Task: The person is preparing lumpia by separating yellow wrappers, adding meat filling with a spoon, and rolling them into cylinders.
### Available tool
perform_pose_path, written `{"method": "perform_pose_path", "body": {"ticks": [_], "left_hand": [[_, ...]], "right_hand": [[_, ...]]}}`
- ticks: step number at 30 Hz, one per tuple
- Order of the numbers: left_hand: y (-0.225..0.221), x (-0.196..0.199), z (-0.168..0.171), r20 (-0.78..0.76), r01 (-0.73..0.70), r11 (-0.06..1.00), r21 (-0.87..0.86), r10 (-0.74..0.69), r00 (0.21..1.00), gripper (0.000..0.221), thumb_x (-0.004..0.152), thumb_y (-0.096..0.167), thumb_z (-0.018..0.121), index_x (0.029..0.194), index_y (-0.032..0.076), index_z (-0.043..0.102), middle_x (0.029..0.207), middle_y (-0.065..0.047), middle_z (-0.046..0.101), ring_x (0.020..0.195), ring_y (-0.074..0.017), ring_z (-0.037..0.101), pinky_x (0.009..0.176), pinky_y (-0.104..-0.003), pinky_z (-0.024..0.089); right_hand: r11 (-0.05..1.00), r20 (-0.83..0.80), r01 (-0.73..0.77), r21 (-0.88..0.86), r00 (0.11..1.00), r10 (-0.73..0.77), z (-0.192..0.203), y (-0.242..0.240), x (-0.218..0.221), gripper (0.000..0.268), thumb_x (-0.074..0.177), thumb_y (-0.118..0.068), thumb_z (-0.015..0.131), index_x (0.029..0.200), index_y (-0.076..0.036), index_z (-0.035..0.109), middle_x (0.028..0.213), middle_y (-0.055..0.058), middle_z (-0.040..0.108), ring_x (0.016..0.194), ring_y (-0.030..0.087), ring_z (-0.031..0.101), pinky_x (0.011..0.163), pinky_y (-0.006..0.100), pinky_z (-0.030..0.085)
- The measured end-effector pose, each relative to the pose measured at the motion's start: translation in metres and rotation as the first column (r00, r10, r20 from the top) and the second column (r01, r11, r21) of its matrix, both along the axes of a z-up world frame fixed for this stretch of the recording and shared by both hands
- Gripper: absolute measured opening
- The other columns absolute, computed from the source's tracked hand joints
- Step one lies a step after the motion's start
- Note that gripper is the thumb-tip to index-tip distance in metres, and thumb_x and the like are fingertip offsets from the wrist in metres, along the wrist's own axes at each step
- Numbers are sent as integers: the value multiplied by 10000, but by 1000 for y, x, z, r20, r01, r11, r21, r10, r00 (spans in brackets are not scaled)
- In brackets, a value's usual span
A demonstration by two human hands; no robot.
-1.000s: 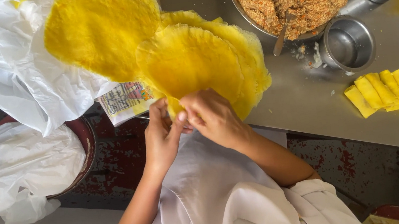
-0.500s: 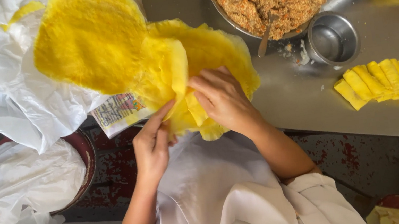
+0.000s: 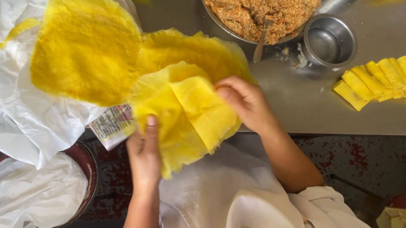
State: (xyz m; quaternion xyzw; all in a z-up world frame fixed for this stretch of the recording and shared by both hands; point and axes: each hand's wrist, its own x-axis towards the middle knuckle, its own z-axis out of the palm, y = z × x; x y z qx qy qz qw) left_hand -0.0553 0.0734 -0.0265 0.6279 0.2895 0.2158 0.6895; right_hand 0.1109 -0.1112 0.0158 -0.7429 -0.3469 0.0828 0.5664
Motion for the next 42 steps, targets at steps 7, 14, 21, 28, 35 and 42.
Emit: {"method": "perform_pose_path", "body": {"ticks": [7,14,21,28,35,42], "left_hand": [[-6,5,70,-34,-290,802,-521,320,947,367,861,311,705,1007,-17,628,785,-208,689,665,-261,706,571,-442,589],[30,-7,110,116,-269,778,-568,400,909,480,850,399,632,1226,100,616,1171,-98,672,1046,-251,682,882,-410,589],[-40,69,124,143,234,826,-512,-186,972,422,869,296,657,1155,-15,657,917,-172,707,763,-264,735,659,-418,621],[-5,99,83,140,43,624,781,-241,960,465,1007,-42,624,1401,-110,385,1093,-279,541,1006,-416,630,854,-431,546],[-57,64,45,-113,498,791,356,-492,863,298,1039,173,422,1165,14,640,920,-172,714,858,-292,728,804,-416,572],[-59,45,49,-169,482,821,305,-451,876,244,999,173,532,1073,12,699,768,-104,756,726,-216,766,715,-304,610]], "right_hand": [[903,-812,359,236,583,-19,35,27,-33,308,856,-269,743,1045,-41,659,878,96,711,767,184,709,669,341,606],[596,-793,643,481,608,-16,74,-74,-18,322,908,-214,624,1212,-108,608,1138,88,663,1031,254,664,935,482,550],[439,-728,754,489,630,-269,37,-144,-12,252,914,-184,636,1151,-96,639,1089,89,703,953,203,732,928,391,619],[313,-653,783,538,622,-433,66,-137,-30,194,872,-139,653,1062,-107,680,1007,134,712,910,255,747,917,421,640],[860,-491,167,483,864,108,-24,-83,-4,481,1007,-230,476,1455,-88,372,1353,179,544,1140,254,618,903,400,570],[998,-72,2,60,997,2,-13,-65,-18,354,934,-11,592,1287,-35,585,1093,108,658,1033,226,650,879,355,588]]}}
